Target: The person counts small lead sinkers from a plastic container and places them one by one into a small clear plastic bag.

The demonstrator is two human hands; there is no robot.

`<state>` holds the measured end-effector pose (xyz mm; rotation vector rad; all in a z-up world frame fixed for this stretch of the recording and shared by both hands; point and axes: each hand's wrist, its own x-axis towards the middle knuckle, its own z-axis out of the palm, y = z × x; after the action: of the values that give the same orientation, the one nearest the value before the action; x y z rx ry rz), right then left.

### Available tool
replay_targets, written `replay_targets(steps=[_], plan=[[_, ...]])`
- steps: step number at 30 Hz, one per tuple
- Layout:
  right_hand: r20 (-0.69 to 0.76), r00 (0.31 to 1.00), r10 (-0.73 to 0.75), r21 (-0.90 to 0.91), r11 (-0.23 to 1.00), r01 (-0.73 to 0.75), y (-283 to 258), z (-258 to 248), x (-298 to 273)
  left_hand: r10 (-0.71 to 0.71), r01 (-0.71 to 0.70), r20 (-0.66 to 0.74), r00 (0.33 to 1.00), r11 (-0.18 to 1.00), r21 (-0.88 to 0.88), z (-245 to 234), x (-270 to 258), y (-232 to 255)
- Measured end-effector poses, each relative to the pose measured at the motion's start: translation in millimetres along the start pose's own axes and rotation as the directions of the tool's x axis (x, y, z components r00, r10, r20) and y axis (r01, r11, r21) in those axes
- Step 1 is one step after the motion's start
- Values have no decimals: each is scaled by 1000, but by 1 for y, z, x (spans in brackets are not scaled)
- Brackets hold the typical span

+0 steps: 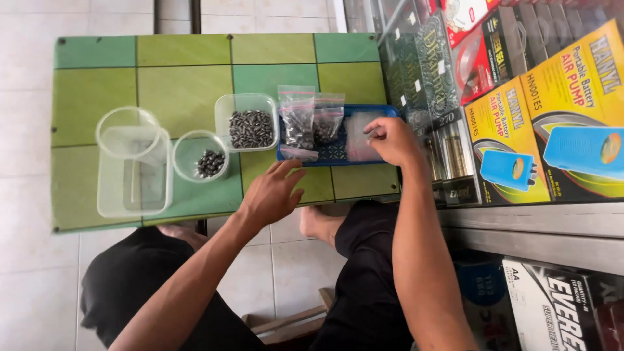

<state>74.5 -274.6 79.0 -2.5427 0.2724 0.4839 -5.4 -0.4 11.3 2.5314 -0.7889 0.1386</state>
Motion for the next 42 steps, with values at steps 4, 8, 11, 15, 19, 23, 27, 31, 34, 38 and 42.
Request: replay_targets(steps=[4, 8, 11, 15, 19, 23, 27, 31, 34, 38, 42], plan=[[-76, 988, -134, 122, 982, 143, -26, -3, -37, -149, 147, 17, 989, 941, -306, -32, -1, 17], [-73, 924, -374, 486, 796, 361, -84, 17, -88, -330, 258, 31, 944, 671, -696, -65, -17, 26], [-20, 892, -451, 599, 709, 372, -120, 38, -128, -422, 288, 77, 903, 465, -837, -79, -46, 28], [-5, 900, -436, 562, 743, 364, -128, 87, -143, -493, 221, 35, 869, 324, -920, -84, -83, 23], [86, 898, -431, 514, 792, 330, -154, 112, -154, -547, 256, 47, 836, 313, -914, -90, -117, 11], [122, 893, -433, 365, 856, 366, -163, 137, -166, -571, 262, -2, 821, 379, -887, -88, -140, 1], [172, 901, -398, 290, 895, 340, -168, 141, -177, -624, 273, 47, 780, 272, -923, -91, -143, 3], [175, 901, -397, 274, 898, 343, -170, 138, -180, -635, 262, 60, 771, 230, -937, -88, -140, 0], [176, 910, -374, 221, 916, 334, -170, 139, -183, -649, 294, 136, 749, 141, -945, -80, -143, -2], [204, 908, -366, 215, 922, 323, -169, 135, -183, -666, 262, 112, 737, 129, -956, -81, -139, 2], [206, 916, -343, 283, 917, 280, -178, 127, -197, -668, 231, 91, 739, 125, -965, -83, -136, 4]])
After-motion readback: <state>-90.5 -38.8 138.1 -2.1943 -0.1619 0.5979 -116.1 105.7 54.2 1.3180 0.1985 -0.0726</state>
